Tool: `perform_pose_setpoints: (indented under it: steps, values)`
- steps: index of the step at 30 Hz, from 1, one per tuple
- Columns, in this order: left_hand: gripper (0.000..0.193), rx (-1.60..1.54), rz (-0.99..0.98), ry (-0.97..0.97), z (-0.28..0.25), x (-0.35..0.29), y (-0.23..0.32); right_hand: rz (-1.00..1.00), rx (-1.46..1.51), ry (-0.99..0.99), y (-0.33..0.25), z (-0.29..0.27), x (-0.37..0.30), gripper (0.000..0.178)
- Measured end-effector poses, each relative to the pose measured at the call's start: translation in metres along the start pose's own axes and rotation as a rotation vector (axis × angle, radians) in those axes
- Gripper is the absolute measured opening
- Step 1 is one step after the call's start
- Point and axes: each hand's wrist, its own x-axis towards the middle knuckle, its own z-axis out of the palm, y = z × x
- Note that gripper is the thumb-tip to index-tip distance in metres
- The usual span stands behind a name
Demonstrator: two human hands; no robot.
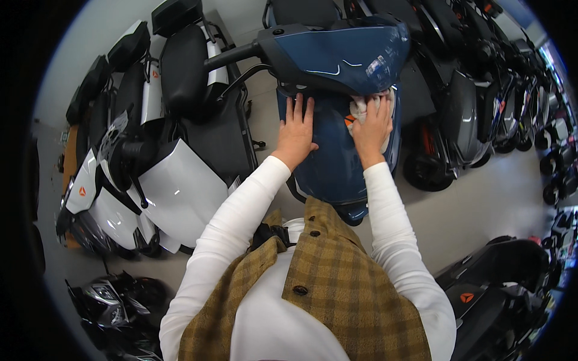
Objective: The person wipes the front fairings and handlebars of two scooters using a cloth. They first clean a blue scooter, then move to a white scooter, wiping the body panels and handlebars in a showroom setting.
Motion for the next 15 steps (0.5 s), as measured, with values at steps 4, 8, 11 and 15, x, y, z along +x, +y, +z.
perform_pose_setpoints:
  steps: [4, 8, 11, 15]
  values:
    - [0.133, -0.005, 0.011, 0.052, 0.008, 0.000, -0.004, -0.196, -0.083, -0.104, -0.040, 0.001, -0.029, 0.078]
    - [0.114, 0.033, 0.026, 0.169, 0.023, 0.001, -0.011, -0.378, 0.018, -0.154, -0.078, 0.008, -0.038, 0.066]
    - [0.116, -0.138, 0.064, 0.240, 0.033, -0.011, -0.024, -0.442, 0.031, -0.132, -0.091, 0.013, -0.015, 0.059]
    - [0.122, -0.500, -0.202, 0.119, 0.048, -0.040, -0.022, -0.600, 0.010, -0.196, -0.110, 0.024, 0.013, 0.054]
